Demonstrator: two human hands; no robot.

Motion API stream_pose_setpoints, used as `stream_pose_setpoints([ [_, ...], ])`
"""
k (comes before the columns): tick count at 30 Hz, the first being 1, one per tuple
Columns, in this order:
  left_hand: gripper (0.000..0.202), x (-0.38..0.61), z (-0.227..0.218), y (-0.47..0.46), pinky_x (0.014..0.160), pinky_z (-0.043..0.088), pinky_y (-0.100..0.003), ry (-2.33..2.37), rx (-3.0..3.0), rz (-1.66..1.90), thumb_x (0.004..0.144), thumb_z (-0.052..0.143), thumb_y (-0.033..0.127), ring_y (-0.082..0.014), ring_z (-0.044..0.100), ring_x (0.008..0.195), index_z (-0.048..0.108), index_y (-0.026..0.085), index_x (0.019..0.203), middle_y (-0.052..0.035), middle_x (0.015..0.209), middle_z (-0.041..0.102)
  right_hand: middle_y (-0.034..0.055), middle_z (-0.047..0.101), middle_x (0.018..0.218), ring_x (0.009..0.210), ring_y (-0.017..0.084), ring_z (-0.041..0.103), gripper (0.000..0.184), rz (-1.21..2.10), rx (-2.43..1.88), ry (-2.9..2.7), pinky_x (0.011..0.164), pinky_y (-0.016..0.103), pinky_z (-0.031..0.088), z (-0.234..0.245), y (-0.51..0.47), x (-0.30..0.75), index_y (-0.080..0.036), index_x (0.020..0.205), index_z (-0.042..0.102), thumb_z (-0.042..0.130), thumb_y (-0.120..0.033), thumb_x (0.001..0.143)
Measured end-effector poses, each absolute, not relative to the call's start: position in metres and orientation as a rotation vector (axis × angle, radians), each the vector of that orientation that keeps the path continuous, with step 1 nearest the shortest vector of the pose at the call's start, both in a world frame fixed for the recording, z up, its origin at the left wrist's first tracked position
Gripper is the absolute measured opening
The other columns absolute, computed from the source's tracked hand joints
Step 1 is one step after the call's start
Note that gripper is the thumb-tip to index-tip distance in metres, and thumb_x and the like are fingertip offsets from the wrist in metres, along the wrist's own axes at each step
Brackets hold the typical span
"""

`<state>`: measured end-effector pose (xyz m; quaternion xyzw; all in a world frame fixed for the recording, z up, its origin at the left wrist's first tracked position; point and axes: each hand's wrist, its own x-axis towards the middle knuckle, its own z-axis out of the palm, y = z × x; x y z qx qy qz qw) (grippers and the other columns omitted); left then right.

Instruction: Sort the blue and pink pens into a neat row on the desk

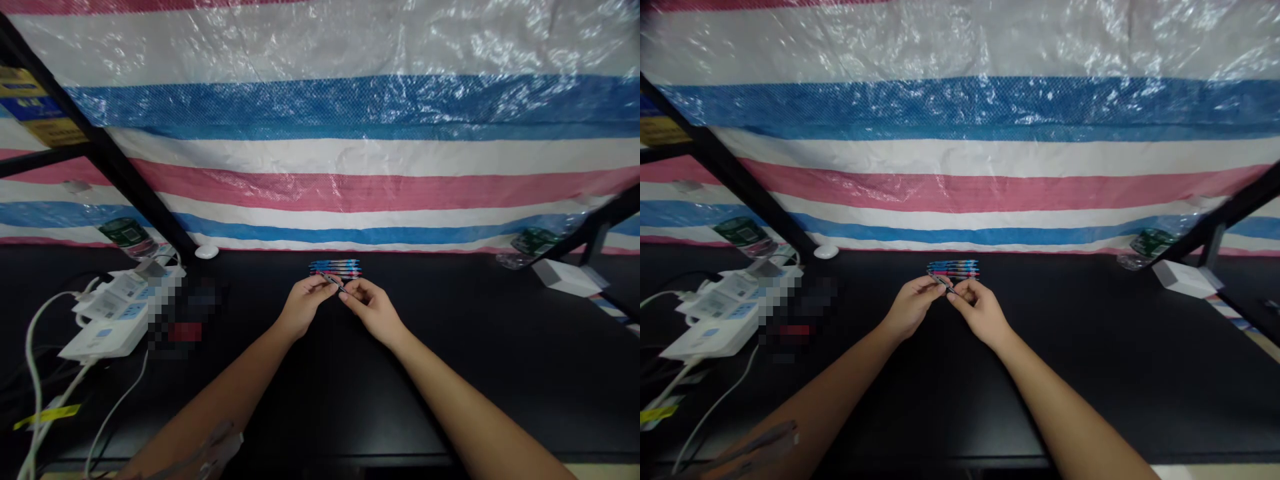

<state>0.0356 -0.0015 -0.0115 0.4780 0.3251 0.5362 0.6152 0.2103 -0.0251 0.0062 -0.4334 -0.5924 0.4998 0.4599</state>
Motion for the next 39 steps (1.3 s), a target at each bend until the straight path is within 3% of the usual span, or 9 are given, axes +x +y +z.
stream_pose_setpoints([
  [5,0.02,0.035,-0.011,-0.002,0.097,0.046,-0.038,0.75,1.091,1.212,0.081,0.08,0.03,-0.0209,0.067,0.093,0.08,0.017,0.096,-0.0082,0.098,0.076,-0.0015,0.058,0.06,0.045,0.011,0.045,0.048,1.4,-1.1,-1.474,0.047,0.025,0.033,0.009,-0.025,0.21,-0.017,0.084,0.064,0.049,-0.061,0.097],
  [10,0.019,0.034,-0.01,0.0,0.093,0.046,-0.035,0.786,1.049,1.265,0.08,0.08,0.029,-0.0199,0.065,0.093,0.08,0.018,0.095,-0.0073,0.1,0.075,-0.0005,0.061,0.074,0.063,0.014,0.054,0.035,1.175,-1.089,-1.499,0.059,0.027,0.042,0.008,-0.025,0.21,-0.019,0.087,0.064,0.072,-0.053,0.085],
  [14,0.016,0.033,-0.007,-0.001,0.091,0.046,-0.034,0.771,1.07,1.255,0.081,0.079,0.029,-0.0192,0.064,0.09,0.08,0.018,0.092,-0.0065,0.097,0.074,-0.0036,0.052,0.06,0.05,0.011,0.042,0.036,1.432,-1.034,-1.428,0.051,0.026,0.031,0.009,-0.026,0.211,-0.018,0.083,0.065,0.065,-0.053,0.091],
  [19,0.016,0.033,-0.003,-0.003,0.093,0.044,-0.034,0.742,1.089,1.222,0.081,0.079,0.029,-0.0187,0.064,0.089,0.081,0.017,0.091,-0.0076,0.094,0.074,-0.0064,0.039,0.055,0.046,0.009,0.03,0.033,1.733,-0.931,-1.202,0.049,0.026,0.02,0.01,-0.027,0.211,-0.015,0.083,0.067,0.069,-0.048,0.086],
  [22,0.017,0.034,-0.003,-0.002,0.088,0.046,-0.031,0.734,1.006,1.276,0.078,0.082,0.027,-0.0161,0.063,0.087,0.08,0.017,0.092,-0.0067,0.094,0.074,-0.0047,0.043,0.059,0.048,0.01,0.032,0.034,1.762,-0.908,-1.095,0.048,0.025,0.02,0.014,-0.025,0.213,-0.016,0.094,0.069,0.07,-0.049,0.085],
  [25,0.02,0.033,-0.004,0.0,0.084,0.048,-0.028,0.72,0.847,1.362,0.075,0.085,0.024,-0.0131,0.063,0.082,0.08,0.018,0.094,-0.0036,0.089,0.073,0.0007,0.052,0.072,0.054,0.013,0.036,0.044,1.766,-0.84,-0.911,0.047,0.025,0.022,0.021,-0.021,0.219,-0.021,0.115,0.066,0.057,-0.056,0.091],
  [27,0.024,0.032,-0.004,0.001,0.083,0.049,-0.028,0.712,0.778,1.395,0.074,0.086,0.023,-0.012,0.063,0.079,0.079,0.019,0.096,-0.0023,0.084,0.072,0.003,0.053,0.078,0.058,0.015,0.036,0.045,1.753,-0.779,-0.833,0.047,0.025,0.023,0.023,-0.019,0.223,-0.022,0.118,0.066,0.051,-0.056,0.093],
  [33,0.026,0.031,-0.004,-0.001,0.083,0.051,-0.03,0.677,0.779,1.391,0.069,0.089,0.022,-0.013,0.066,0.078,0.079,0.018,0.092,-0.0038,0.083,0.074,-0.0003,0.042,0.069,0.057,0.016,0.031,0.026,1.617,-0.817,-0.844,0.047,0.026,0.025,0.017,-0.017,0.223,-0.025,0.103,0.067,0.063,-0.045,0.088],
  [39,0.026,0.034,0.0,-0.003,0.084,0.052,-0.032,0.674,0.779,1.372,0.067,0.09,0.022,-0.0139,0.066,0.077,0.08,0.018,0.09,-0.0051,0.084,0.076,-0.0005,0.041,0.067,0.058,0.017,0.033,0.03,1.576,-0.793,-0.864,0.048,0.028,0.03,0.018,-0.019,0.219,-0.026,0.096,0.065,0.055,-0.054,0.093],
])
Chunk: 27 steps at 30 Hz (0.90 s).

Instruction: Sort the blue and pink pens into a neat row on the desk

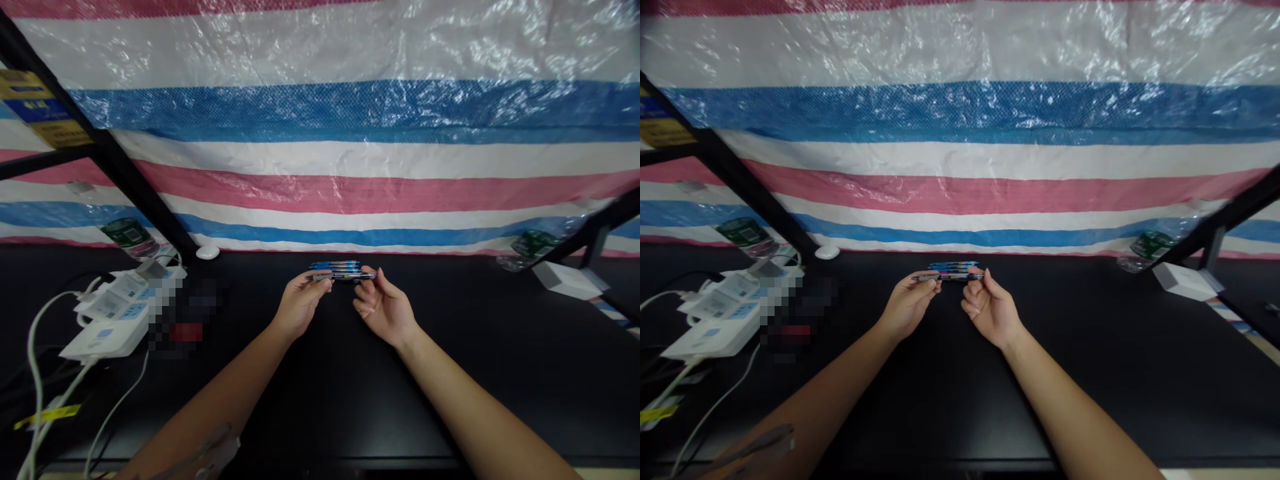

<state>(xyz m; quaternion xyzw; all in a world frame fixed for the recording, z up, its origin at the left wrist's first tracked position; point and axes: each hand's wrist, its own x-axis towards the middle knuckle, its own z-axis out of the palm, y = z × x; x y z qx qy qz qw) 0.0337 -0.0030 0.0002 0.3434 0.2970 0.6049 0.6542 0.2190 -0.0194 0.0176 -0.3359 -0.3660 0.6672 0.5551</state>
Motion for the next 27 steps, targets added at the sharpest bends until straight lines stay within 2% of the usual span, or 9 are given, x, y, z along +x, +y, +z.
stream_pose_setpoints([
  [6,0.025,0.0349,0.0007,-0.0033,0.084,0.051,-0.032,0.672,0.785,1.375,0.065,0.091,0.021,-0.014,0.066,0.078,0.08,0.018,0.088,-0.0046,0.084,0.075,-0.0025,0.037,0.065,0.055,0.015,0.03,0.021,1.565,-0.746,-0.831,0.048,0.027,0.028,0.0184,-0.0199,0.2189,-0.027,0.094,0.066,0.059,-0.047,0.093],
  [12,0.026,0.0348,0.0,-0.0031,0.085,0.051,-0.032,0.688,0.779,1.365,0.066,0.09,0.021,-0.0143,0.066,0.079,0.08,0.018,0.089,-0.0053,0.084,0.075,-0.0011,0.041,0.064,0.055,0.016,0.034,0.03,1.548,-0.747,-0.862,0.048,0.028,0.032,0.018,-0.0198,0.2195,-0.027,0.097,0.068,0.053,-0.053,0.096],
  [17,0.026,0.0349,-0.0002,-0.0032,0.084,0.051,-0.031,0.689,0.775,1.359,0.064,0.091,0.022,-0.0137,0.066,0.078,0.081,0.018,0.088,-0.005,0.084,0.075,-0.0032,0.037,0.061,0.052,0.014,0.03,0.018,1.59,-0.69,-0.743,0.045,0.026,0.03,0.0178,-0.0204,0.2189,-0.025,0.096,0.068,0.062,-0.042,0.092],
  [23,0.026,0.0346,-0.001,-0.0024,0.083,0.051,-0.029,0.697,0.793,1.345,0.064,0.092,0.024,-0.0133,0.066,0.079,0.081,0.02,0.088,-0.004,0.084,0.075,-0.0037,0.04,0.061,0.052,0.011,0.032,0.015,1.66,-0.548,-0.668,0.046,0.023,0.031,0.0174,-0.0195,0.2198,-0.021,0.098,0.071,0.068,-0.034,0.09],
  [27,0.027,0.0279,-0.0019,0.0024,0.083,0.05,-0.03,0.76,0.939,1.316,0.067,0.09,0.026,-0.0135,0.065,0.078,0.081,0.022,0.092,-0.0033,0.086,0.076,0.0005,0.052,0.067,0.061,0.014,0.046,0.033,1.624,-0.634,-0.817,0.049,0.024,0.032,0.0119,-0.0125,0.2278,-0.021,0.098,0.073,0.063,-0.051,0.092],
])
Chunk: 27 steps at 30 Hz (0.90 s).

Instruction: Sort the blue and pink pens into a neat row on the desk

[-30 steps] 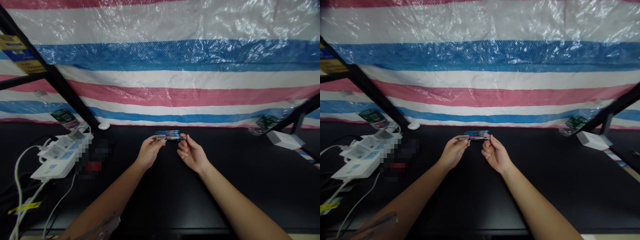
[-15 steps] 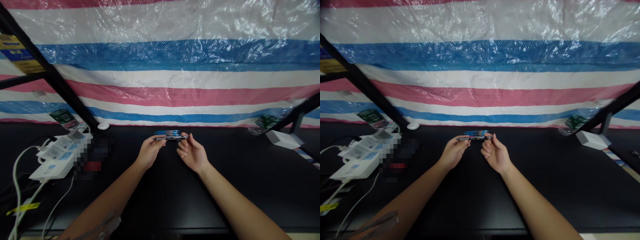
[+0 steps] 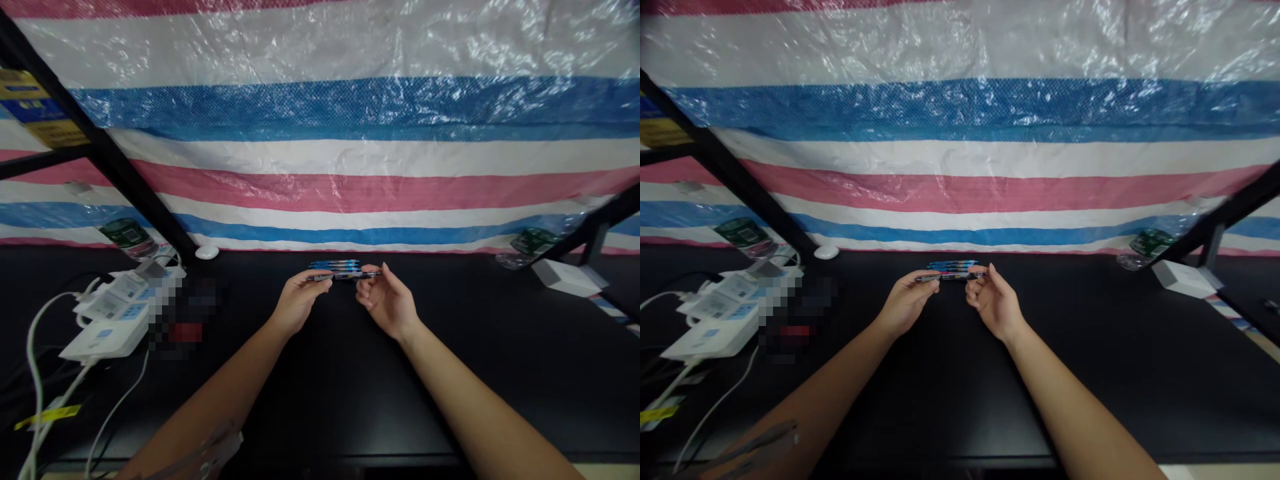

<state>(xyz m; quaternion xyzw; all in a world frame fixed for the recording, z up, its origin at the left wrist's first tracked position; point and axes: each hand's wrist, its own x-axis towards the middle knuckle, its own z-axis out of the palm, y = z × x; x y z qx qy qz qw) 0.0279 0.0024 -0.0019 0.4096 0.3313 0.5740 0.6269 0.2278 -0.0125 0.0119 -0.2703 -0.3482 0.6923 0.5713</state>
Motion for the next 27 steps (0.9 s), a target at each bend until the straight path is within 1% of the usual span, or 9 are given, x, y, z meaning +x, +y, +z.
stream_pose_setpoints([
  [1,0.026,0.025,-0.002,0.004,0.084,0.05,-0.031,0.801,1.014,1.295,0.069,0.089,0.028,-0.0148,0.066,0.08,0.081,0.022,0.093,-0.0037,0.088,0.076,0.0014,0.055,0.068,0.063,0.015,0.049,0.036,1.558,-0.713,-0.903,0.051,0.025,0.034,0.009,-0.01,0.231,-0.021,0.097,0.074,0.061,-0.054,0.093],
  [3,0.026,0.017,-0.002,0.009,0.09,0.05,-0.035,0.91,1.225,1.215,0.073,0.086,0.029,-0.019,0.068,0.089,0.08,0.023,0.097,-0.0053,0.096,0.077,0.0012,0.061,0.073,0.065,0.015,0.053,0.027,1.31,-0.93,-1.154,0.057,0.027,0.038,0.003,-0.005,0.238,-0.021,0.099,0.074,0.072,-0.045,0.088],
  [4,0.024,0.012,-0.002,0.012,0.091,0.05,-0.037,0.96,1.351,1.18,0.075,0.084,0.03,-0.0211,0.068,0.092,0.08,0.023,0.098,-0.0058,0.098,0.077,0.0016,0.064,0.079,0.069,0.015,0.056,0.027,1.203,-1.017,-1.288,0.063,0.028,0.042,-0.001,-0.002,0.241,-0.022,0.102,0.074,0.075,-0.043,0.086],
  [6,0.019,0.003,-0.003,0.016,0.092,0.05,-0.04,1.042,1.629,1.161,0.079,0.08,0.029,-0.0232,0.068,0.096,0.079,0.024,0.097,-0.0056,0.1,0.076,0.0037,0.07,0.095,0.082,0.019,0.062,0.026,0.982,-1.133,-1.518,0.075,0.032,0.046,-0.007,0.002,0.247,-0.023,0.105,0.071,0.074,-0.041,0.087],
  [8,0.016,-0.004,-0.006,0.019,0.096,0.048,-0.042,1.125,1.93,1.118,0.083,0.076,0.026,-0.0242,0.066,0.1,0.079,0.026,0.098,-0.0048,0.101,0.075,0.0045,0.071,0.098,0.085,0.021,0.063,0.021,0.819,-1.229,-1.726,0.078,0.034,0.047,-0.013,0.006,0.251,-0.023,0.102,0.071,0.069,-0.04,0.091],
  [12,0.015,-0.012,-0.012,0.022,0.092,0.048,-0.041,1.248,2.267,0.915,0.086,0.073,0.023,-0.0244,0.065,0.096,0.077,0.026,0.099,-0.0038,0.099,0.075,0.0064,0.069,0.097,0.093,0.024,0.063,0.013,0.551,-1.272,-1.956,0.085,0.037,0.048,-0.022,0.01,0.253,-0.023,0.096,0.072,0.068,-0.034,0.092],
  [19,0.01,-0.015,-0.018,0.026,0.09,0.047,-0.04,1.35,2.387,0.817,0.089,0.068,0.023,-0.0241,0.063,0.094,0.076,0.024,0.096,-0.0048,0.097,0.073,0.0072,0.064,0.097,0.09,0.023,0.061,0.01,0.451,-1.347,-2.009,0.082,0.035,0.049,-0.029,0.013,0.248,-0.022,0.097,0.071,0.067,-0.03,0.093],
  [24,0.01,-0.015,-0.016,0.025,0.089,0.047,-0.04,1.338,2.349,0.829,0.089,0.068,0.022,-0.0233,0.062,0.093,0.076,0.024,0.094,-0.0041,0.095,0.072,0.0065,0.064,0.096,0.091,0.023,0.061,0.007,0.462,-1.343,-2.017,0.083,0.035,0.048,-0.025,0.012,0.247,-0.022,0.095,0.071,0.067,-0.027,0.093],
  [27,0.01,-0.017,-0.008,0.022,0.087,0.047,-0.038,1.276,2.333,0.784,0.088,0.068,0.022,-0.0223,0.061,0.092,0.075,0.024,0.094,-0.0034,0.092,0.07,0.0055,0.064,0.093,0.087,0.021,0.061,0.006,0.539,-1.301,-2.077,0.08,0.033,0.048,-0.015,0.009,0.252,-0.021,0.092,0.07,0.068,-0.026,0.091],
])
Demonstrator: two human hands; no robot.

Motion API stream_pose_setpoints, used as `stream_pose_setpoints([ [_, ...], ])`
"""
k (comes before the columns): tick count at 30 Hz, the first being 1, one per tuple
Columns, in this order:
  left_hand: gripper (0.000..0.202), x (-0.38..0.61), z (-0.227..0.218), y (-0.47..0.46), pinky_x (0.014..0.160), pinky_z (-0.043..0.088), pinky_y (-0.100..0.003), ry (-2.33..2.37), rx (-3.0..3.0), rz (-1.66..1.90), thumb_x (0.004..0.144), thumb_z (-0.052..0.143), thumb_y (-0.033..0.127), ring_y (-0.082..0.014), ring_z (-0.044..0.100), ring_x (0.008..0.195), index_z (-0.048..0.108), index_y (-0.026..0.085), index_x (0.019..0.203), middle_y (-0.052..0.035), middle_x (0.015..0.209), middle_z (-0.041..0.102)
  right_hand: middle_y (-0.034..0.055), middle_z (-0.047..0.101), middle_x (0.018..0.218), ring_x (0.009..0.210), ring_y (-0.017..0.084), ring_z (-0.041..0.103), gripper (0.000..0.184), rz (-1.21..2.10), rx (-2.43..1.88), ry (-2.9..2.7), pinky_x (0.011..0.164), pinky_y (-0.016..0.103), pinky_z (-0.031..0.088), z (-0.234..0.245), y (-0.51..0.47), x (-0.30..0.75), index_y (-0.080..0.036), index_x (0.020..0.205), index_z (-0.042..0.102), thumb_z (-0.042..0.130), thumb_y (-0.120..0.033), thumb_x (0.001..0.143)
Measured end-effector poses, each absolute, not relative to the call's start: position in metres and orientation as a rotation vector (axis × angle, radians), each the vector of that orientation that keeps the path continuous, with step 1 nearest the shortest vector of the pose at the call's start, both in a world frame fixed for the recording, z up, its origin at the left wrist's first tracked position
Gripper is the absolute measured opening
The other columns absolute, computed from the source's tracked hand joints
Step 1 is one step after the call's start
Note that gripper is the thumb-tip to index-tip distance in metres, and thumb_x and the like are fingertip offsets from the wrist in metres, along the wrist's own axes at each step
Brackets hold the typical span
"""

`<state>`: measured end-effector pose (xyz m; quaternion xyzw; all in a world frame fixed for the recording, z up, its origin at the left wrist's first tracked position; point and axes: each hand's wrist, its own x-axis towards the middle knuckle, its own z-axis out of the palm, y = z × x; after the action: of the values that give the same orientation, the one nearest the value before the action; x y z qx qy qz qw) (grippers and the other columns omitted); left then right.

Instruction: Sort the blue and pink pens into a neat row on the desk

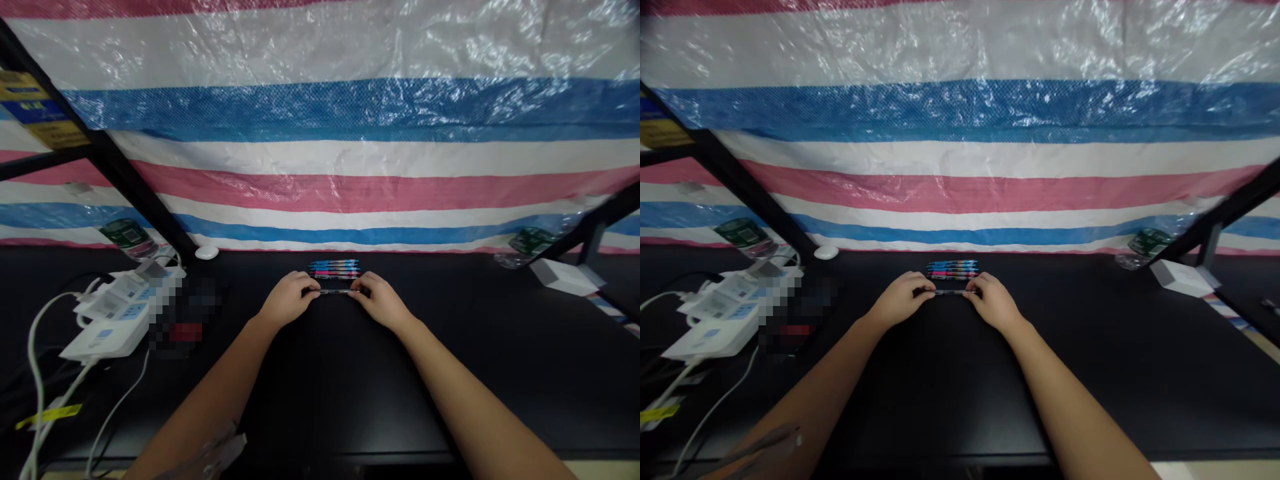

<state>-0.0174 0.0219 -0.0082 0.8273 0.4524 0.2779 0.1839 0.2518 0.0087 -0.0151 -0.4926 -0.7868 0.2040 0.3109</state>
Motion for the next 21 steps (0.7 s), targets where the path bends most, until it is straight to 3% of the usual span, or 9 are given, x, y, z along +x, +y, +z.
stream_pose_setpoints([
  [3,0.008,-0.021,0.002,0.017,0.083,0.047,-0.034,1.058,2.347,0.632,0.086,0.072,0.025,-0.0202,0.061,0.088,0.075,0.025,0.093,-0.002,0.088,0.069,0.0033,0.065,0.086,0.08,0.018,0.06,0.005,0.7,-1.157,-2.256,0.072,0.029,0.047,-0.004,0.004,0.258,-0.021,0.089,0.071,0.071,-0.026,0.089],
  [9,0.006,-0.023,0.011,0.012,0.079,0.045,-0.032,0.897,2.383,0.535,0.085,0.073,0.029,-0.0186,0.06,0.085,0.072,0.023,0.088,-0.0011,0.085,0.067,0.0015,0.066,0.081,0.075,0.017,0.058,0.007,0.74,-1.056,-2.387,0.072,0.029,0.045,0.006,-0.002,0.265,-0.02,0.086,0.07,0.074,-0.026,0.086],
  [16,0.013,-0.016,0.009,0.009,0.078,0.046,-0.033,0.926,2.374,0.595,0.082,0.075,0.034,-0.0198,0.061,0.085,0.073,0.024,0.091,-0.0023,0.087,0.066,0.0063,0.062,0.094,0.081,0.02,0.061,0.021,0.577,-1.223,-2.034,0.076,0.033,0.05,-0.01,0.007,0.256,-0.021,0.108,0.07,0.058,-0.035,0.098],
  [21,0.007,-0.011,0.007,0.006,0.074,0.046,-0.031,0.869,2.346,0.608,0.084,0.071,0.029,-0.0187,0.061,0.08,0.073,0.024,0.088,-0.0023,0.084,0.066,0.0074,0.059,0.1,0.08,0.02,0.061,0.03,0.46,-1.369,-2.029,0.078,0.036,0.052,-0.024,0.018,0.254,-0.024,0.123,0.068,0.059,-0.035,0.097],
])
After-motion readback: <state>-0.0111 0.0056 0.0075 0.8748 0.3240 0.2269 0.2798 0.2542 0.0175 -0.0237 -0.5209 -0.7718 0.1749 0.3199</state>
